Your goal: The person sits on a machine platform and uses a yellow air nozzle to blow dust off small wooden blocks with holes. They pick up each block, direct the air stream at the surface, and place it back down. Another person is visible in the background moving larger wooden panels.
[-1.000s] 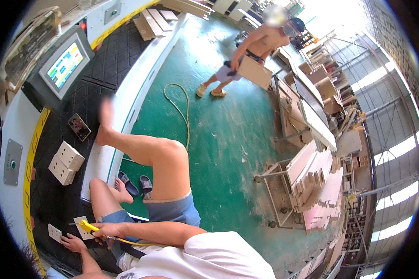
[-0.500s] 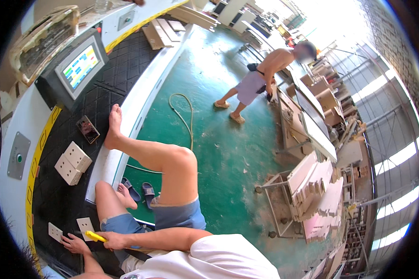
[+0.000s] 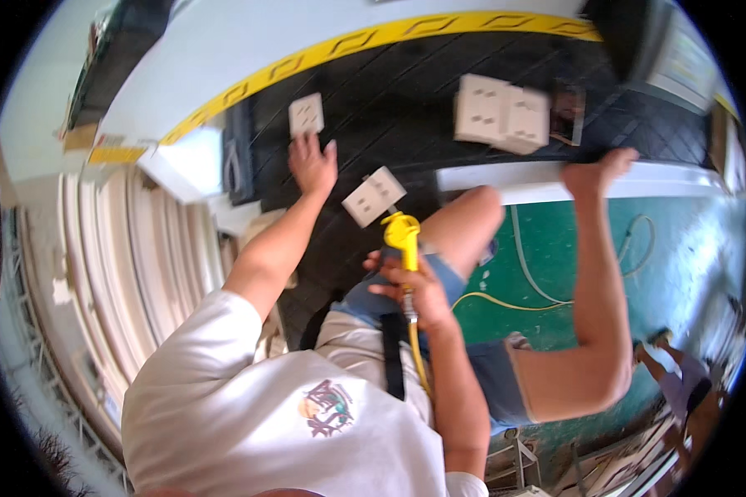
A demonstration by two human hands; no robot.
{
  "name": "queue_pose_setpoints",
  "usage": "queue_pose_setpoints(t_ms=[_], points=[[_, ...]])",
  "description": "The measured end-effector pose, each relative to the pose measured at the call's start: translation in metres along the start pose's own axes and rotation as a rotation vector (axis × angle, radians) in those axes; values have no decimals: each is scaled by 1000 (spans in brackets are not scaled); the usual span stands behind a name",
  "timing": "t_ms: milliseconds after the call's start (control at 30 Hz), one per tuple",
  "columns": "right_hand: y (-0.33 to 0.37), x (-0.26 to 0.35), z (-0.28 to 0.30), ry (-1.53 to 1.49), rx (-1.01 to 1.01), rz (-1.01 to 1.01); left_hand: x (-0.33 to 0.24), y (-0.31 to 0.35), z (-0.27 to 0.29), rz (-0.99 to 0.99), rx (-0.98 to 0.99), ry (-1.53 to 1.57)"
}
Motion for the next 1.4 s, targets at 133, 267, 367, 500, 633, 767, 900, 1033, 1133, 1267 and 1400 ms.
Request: queue_pose_setpoints(t_ms=[133, 267, 367, 500, 633, 767, 900, 1033, 1133, 1267, 1400], points=[[-3, 25, 31, -94, 19, -77, 10, -33, -56, 177, 139, 50], [-11, 16, 29, -163, 35, -143, 33, -78, -64, 133, 130, 71], [-15, 21, 31, -214, 35, -148, 30, -120, -76, 58, 108, 119], [-16, 19, 35, -278, 41, -136, 8, -165, -83, 77, 146, -25], [-20, 16, 34, -288, 24, -169, 1, -185, -85, 101, 182, 26], [-22, 16, 34, -297, 67, -193, 11, -187, -91, 106, 184, 3], [-22, 16, 34, -306, 71, -193, 14, -187, -98, 95, 178, -11], [-20, 15, 35, -321, 60, -180, 9, -188, -98, 108, 194, -23], [-18, 18, 35, -321, 61, -179, 14, -189, -103, 34, 104, 74], [-18, 21, 35, -333, 55, -184, 10, -189, -100, -21, 32, 134], [-16, 23, 25, -277, 1, -199, 10, -189, -103, 28, 50, 36]])
Point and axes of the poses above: each hand's wrist, its own y-axis away from the middle knuckle, its own z-axis out of the back of the hand, x = y × z, the point moved 6 cm from there along -y, towards the middle knuckle, and after that the axes turned 3 degrees about x, right-handed, at the moved point
